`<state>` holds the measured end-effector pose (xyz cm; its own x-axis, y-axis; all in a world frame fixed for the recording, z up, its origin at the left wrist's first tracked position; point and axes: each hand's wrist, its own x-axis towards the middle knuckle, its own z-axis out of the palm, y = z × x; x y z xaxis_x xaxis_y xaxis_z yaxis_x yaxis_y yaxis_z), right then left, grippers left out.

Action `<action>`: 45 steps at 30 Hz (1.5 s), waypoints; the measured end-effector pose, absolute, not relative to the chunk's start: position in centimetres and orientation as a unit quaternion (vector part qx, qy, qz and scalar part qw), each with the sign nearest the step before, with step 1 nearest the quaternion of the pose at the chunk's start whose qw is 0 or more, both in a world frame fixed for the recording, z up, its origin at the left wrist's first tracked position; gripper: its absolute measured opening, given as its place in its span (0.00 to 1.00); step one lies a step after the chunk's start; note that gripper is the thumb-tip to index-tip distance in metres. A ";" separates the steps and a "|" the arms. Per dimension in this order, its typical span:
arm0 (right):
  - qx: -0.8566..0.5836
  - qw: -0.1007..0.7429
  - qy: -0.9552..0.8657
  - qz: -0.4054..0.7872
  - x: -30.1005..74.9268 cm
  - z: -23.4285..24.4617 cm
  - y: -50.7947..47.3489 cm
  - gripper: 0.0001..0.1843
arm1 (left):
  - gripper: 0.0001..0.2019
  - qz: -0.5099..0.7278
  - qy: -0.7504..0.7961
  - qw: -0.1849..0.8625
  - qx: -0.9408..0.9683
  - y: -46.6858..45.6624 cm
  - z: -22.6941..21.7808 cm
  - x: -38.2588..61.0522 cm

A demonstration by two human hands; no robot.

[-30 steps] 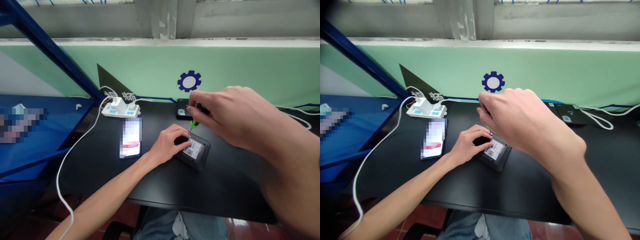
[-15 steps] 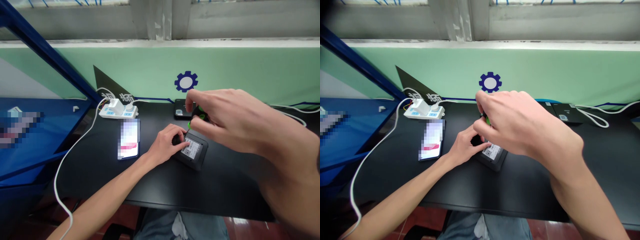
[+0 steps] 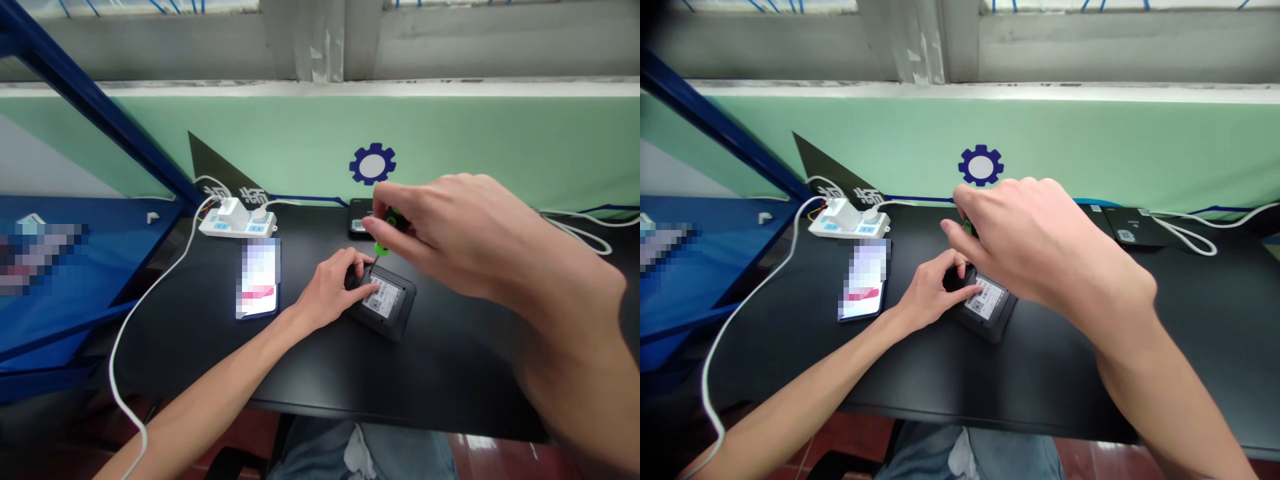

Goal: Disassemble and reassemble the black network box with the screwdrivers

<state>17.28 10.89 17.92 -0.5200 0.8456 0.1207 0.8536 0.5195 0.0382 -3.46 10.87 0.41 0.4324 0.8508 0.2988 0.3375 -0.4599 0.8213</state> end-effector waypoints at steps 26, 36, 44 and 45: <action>-0.489 0.021 -0.870 -0.055 17.7 17.9 11.3 0.15 | 0.20 0.368 0.384 0.370 0.762 10.8 0.6 -3.6; -0.468 0.039 -0.883 -0.008 18.0 17.9 10.5 0.11 | 0.18 0.362 0.390 0.336 0.777 10.8 0.6 -3.6; -0.473 0.037 -0.880 -0.013 18.3 18.6 10.8 0.12 | 0.20 0.362 0.392 0.345 0.772 10.8 0.5 -3.6; -0.478 0.043 -0.877 -0.012 18.4 18.9 10.7 0.13 | 0.20 0.364 0.389 0.353 0.769 10.8 0.5 -3.6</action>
